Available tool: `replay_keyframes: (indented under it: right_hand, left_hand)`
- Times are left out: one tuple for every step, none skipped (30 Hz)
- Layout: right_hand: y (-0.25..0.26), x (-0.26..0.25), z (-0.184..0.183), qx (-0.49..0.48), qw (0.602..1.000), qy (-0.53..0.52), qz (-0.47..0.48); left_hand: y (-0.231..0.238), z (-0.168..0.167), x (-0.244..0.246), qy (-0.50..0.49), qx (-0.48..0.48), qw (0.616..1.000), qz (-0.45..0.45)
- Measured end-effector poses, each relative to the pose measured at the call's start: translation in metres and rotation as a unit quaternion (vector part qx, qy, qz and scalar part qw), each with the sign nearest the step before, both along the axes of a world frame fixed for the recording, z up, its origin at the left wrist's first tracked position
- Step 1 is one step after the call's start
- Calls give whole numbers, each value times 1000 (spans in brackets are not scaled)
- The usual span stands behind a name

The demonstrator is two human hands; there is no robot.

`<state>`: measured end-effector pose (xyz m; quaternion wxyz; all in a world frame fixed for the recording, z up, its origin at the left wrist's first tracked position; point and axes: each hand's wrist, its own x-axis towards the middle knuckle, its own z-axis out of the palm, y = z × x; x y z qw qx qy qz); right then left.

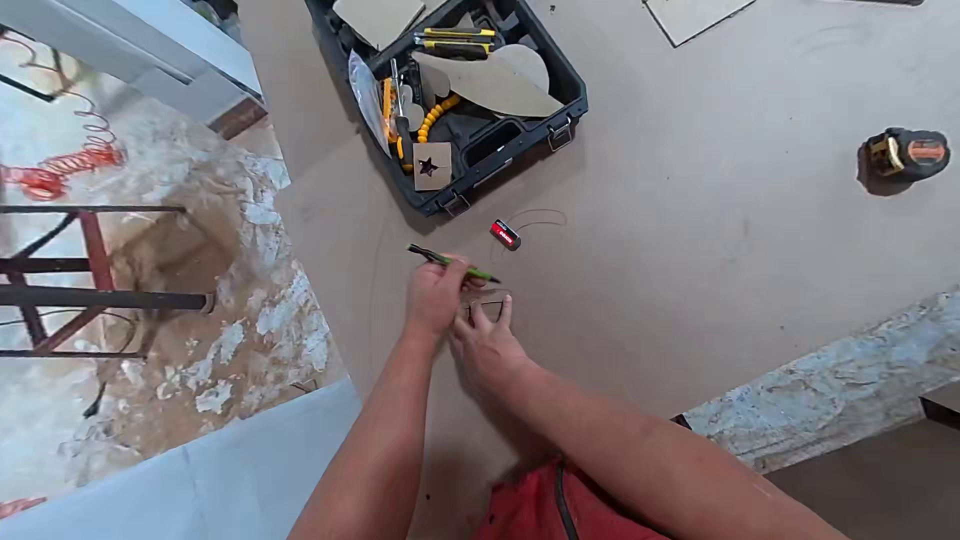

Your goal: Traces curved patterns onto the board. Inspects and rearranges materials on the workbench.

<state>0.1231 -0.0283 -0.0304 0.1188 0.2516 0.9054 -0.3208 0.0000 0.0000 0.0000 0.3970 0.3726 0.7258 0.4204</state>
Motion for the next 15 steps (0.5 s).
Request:
replay_keyframes:
  right_hand:
    - [0,0,0,-1,1000,1,-5]
    - [1,0,2,-3,1000,0,-8]
    - [2,0,4,2,1000,-4,-1]
    - [2,1,6,7,1000,-13,5]
    - [1,0,6,9,1000,-19,2]
    - [0,0,5,8,1000,-20,-7]
    - [-1,0,5,8,1000,-18,-14]
    - [-1,0,4,11,1000,-19,-12]
    - [-1,0,4,14,1000,-19,-9]
    - [-1,0,4,13,1000,-20,-8]
    - [-1,0,4,10,1000,-23,-8]
    - [-1,1,5,12,1000,-27,-8]
    - [-1,1,5,18,999,-31,-2]
    - [-1,0,4,23,999,-27,-4]
    - [-1,0,2,25,999,-23,-10]
  left_hand:
    - [0,-5,1,17,-16,999,-27]
    - [2,-7,4,38,-31,998,-41]
    - [3,-10,7,57,-42,997,-43]
    - [3,-12,9,78,-52,995,-42]
    - [3,-14,11,92,-58,993,-42]
    - [3,-14,13,104,-63,991,-46]
    - [3,-14,13,117,-69,989,-55]
    - [4,-12,13,133,-78,985,-71]
    - [6,-11,12,152,-89,980,-97]
    - [8,-12,10,173,-99,972,-128]
    - [10,-12,9,194,-111,962,-160]
    - [13,-13,9,212,-125,950,-191]
    - [14,-14,9,222,-133,943,-210]
    - [14,-14,8,226,-140,940,-214]
    - [13,-15,6,227,-143,940,-210]
